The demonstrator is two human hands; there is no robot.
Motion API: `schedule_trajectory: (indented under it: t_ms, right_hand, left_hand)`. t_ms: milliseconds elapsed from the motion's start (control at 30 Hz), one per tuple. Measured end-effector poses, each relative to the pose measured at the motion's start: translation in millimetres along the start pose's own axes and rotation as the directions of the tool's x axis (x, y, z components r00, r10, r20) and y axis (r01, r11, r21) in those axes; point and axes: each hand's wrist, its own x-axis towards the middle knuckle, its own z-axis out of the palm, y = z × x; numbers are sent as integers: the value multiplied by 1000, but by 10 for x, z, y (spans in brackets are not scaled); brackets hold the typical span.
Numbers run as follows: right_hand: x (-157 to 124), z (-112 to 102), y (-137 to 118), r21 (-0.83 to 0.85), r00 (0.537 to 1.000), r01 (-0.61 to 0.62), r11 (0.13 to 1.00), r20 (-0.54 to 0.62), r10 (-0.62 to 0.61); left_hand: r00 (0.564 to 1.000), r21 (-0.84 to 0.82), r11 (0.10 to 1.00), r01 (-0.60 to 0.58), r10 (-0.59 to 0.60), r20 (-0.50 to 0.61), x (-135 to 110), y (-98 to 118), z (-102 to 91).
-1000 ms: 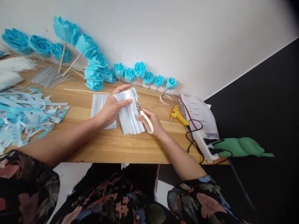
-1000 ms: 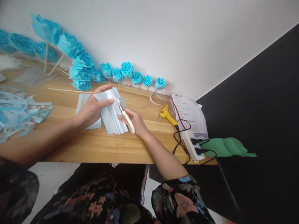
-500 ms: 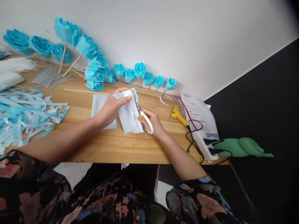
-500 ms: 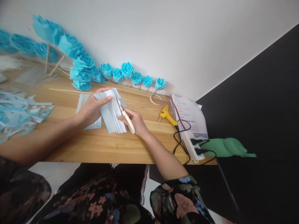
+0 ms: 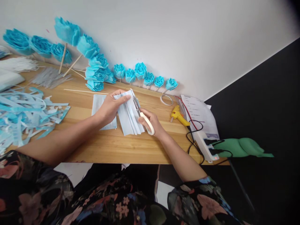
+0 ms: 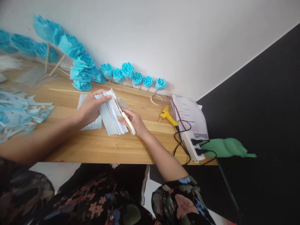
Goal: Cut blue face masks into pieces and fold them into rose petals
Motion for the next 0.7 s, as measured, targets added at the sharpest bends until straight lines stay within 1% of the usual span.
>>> schedule_trajectory:
  t_ms: [133, 267, 467, 700]
  right_hand:
    - [3, 1, 10, 47, 1000, -3, 999, -13, 4]
    - [-4, 7, 13, 88, 999, -44, 995, -9, 45]
    - [-11, 21, 15, 165, 996, -91, 982, -5, 93]
    - [0, 33, 41, 191, 996, -87, 978, 2, 89]
  left_hand:
    - [1000, 9, 1000, 5, -5, 26, -11, 1, -2]
    - [998, -3, 1000, 22, -22, 59, -21, -13, -5]
    - [997, 2, 999, 38, -38, 68, -20, -22, -2]
    - [995, 13, 999, 50, -51, 84, -10, -62, -13]
